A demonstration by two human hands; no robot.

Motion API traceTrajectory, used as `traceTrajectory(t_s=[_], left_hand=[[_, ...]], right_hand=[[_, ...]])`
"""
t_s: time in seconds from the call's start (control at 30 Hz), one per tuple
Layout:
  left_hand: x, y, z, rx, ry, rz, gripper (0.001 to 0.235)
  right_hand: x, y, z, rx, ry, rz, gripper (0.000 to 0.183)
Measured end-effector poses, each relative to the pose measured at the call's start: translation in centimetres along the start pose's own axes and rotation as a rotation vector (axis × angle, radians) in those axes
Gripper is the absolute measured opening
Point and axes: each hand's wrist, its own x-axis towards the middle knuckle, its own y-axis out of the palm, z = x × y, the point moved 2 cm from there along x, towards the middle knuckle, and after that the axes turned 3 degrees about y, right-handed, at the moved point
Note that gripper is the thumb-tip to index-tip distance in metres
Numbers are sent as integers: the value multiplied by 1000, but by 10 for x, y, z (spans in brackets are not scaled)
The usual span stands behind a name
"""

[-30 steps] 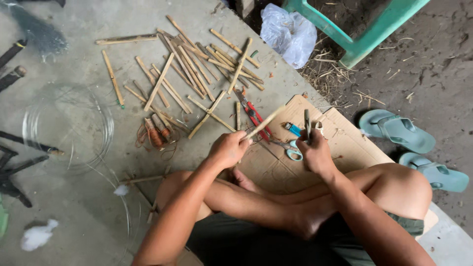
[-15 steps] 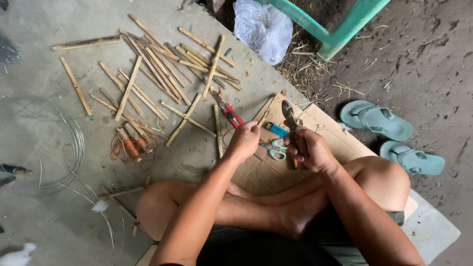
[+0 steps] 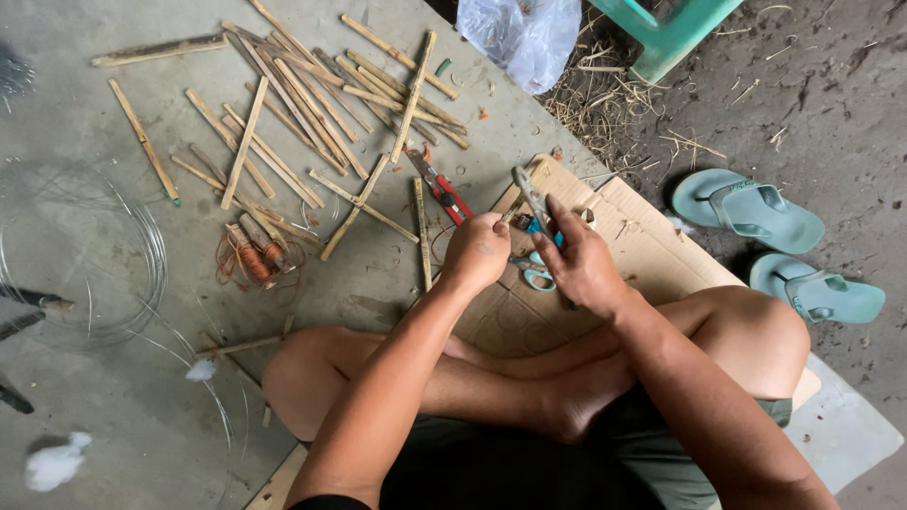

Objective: The person sits on the floor and uses pliers and a knife to cut and shape thin bamboo sticks. They assemble the sticks into small cross-shaped frames and continue processing additional sticks.

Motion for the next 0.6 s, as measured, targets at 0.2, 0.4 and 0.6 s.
traceTrajectory(t_s=[0.2, 0.4, 0.6], left_hand=[[-1, -8, -13, -61, -173, 113, 30], [-1, -14, -27, -113, 32, 7, 26], [4, -8, -13, 11, -35, 60, 27]], right_hand=[[-10, -1, 13, 239, -236, -251, 57], [-8, 11, 10, -154, -14, -14, 63], [-9, 2, 14, 71, -310, -365, 59]])
